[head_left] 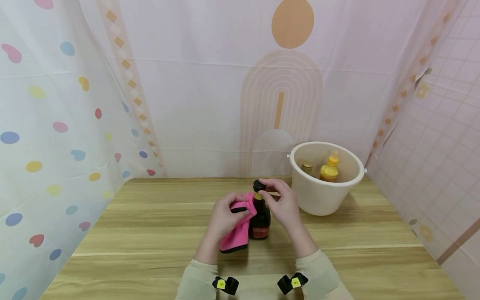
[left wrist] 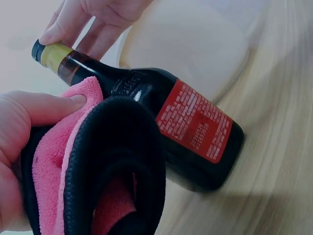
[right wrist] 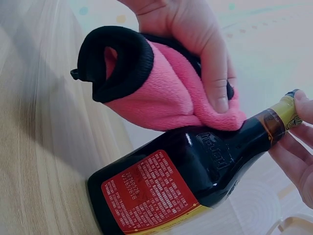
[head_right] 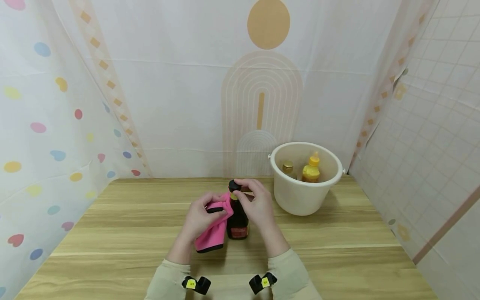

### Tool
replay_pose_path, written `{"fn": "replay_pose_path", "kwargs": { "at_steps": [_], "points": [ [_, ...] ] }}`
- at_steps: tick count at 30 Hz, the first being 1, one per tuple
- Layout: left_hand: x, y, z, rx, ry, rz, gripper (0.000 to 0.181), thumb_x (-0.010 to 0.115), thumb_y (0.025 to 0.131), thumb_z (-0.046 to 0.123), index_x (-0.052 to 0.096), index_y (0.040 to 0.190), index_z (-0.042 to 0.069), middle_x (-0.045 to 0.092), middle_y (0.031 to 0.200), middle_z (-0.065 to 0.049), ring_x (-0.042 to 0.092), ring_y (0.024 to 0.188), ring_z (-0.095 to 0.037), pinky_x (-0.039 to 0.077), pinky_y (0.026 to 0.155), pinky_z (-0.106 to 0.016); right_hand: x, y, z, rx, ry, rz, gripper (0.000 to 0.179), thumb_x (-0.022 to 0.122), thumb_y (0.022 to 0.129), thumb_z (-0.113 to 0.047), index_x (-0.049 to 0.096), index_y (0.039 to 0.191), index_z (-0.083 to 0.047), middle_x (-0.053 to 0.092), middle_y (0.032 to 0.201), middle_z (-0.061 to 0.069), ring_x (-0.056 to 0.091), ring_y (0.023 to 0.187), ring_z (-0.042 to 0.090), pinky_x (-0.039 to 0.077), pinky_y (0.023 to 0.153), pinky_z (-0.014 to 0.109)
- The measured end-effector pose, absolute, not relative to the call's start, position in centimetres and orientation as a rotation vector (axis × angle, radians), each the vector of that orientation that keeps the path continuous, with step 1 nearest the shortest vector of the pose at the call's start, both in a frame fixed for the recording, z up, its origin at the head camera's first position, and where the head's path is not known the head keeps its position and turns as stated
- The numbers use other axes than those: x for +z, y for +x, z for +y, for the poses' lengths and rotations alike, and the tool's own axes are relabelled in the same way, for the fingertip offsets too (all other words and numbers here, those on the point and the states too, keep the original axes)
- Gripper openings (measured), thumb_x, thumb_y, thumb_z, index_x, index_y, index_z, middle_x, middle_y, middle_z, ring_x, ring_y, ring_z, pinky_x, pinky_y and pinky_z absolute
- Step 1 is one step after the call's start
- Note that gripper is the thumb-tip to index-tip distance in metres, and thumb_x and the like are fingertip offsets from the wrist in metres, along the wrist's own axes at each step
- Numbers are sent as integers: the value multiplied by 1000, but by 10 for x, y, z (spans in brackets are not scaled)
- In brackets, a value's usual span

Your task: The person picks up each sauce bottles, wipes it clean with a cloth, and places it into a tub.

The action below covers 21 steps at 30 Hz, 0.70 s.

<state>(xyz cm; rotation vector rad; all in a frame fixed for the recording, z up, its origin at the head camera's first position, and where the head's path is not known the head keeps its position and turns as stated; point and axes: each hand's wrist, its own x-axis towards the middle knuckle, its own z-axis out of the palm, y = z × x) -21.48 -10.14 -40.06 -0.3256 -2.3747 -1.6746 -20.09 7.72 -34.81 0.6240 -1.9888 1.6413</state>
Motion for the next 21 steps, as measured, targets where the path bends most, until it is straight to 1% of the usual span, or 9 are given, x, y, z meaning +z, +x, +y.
{"fn": "replay_pose_path", "kwargs": {
  "at_steps": [3, 7, 12, 15, 18, 21],
  "points": [
    [-404, -216, -104, -1649, -311, -2404, 23, 82, 75, 2, 70, 93, 10, 70, 102, -6, 62, 90, -20, 53, 75, -34, -348, -201, 77, 1635, 619, -1993, 24, 72, 84, 9, 69, 107, 8, 66, 103, 22, 65, 91, 36, 58, 75, 32],
    [-406, -216, -108, -1649, -272, -2441, 23, 82, 76, 4, 70, 94, 11, 69, 101, -6, 61, 88, -20, 52, 73, -34, -348, -200, 76, 1626, 618, -2001, 24, 71, 84, 8, 69, 108, 7, 67, 104, 21, 65, 91, 32, 57, 75, 30],
    [-408, -215, -112, -1670, -243, -2466, 23, 82, 77, 4, 71, 96, 12, 69, 105, -6, 61, 93, -22, 52, 76, -35, -349, -200, 75, 1631, 618, -2004, 24, 71, 85, 7, 69, 109, 7, 66, 105, 22, 65, 92, 35, 57, 75, 30],
    [-409, -215, -114, -1676, -232, -2473, 23, 82, 76, 4, 71, 95, 13, 69, 105, -5, 60, 94, -22, 52, 77, -36, -358, -208, 75, 1635, 613, -2000, 25, 71, 85, 8, 69, 109, 6, 66, 106, 23, 65, 93, 38, 57, 75, 32],
    [-410, -216, -116, -1658, -249, -2480, 23, 83, 76, 4, 70, 93, 12, 69, 106, -5, 61, 97, -23, 52, 80, -38, -369, -218, 76, 1651, 608, -1990, 26, 72, 84, 6, 70, 110, 3, 66, 108, 21, 65, 94, 37, 57, 76, 33],
    [-411, -216, -117, -1654, -256, -2485, 22, 83, 76, 3, 70, 93, 12, 69, 111, -5, 61, 105, -25, 51, 85, -41, -377, -224, 77, 1655, 606, -1983, 26, 73, 85, 1, 71, 111, -1, 67, 108, 16, 65, 94, 32, 57, 75, 32]
  ]
}}
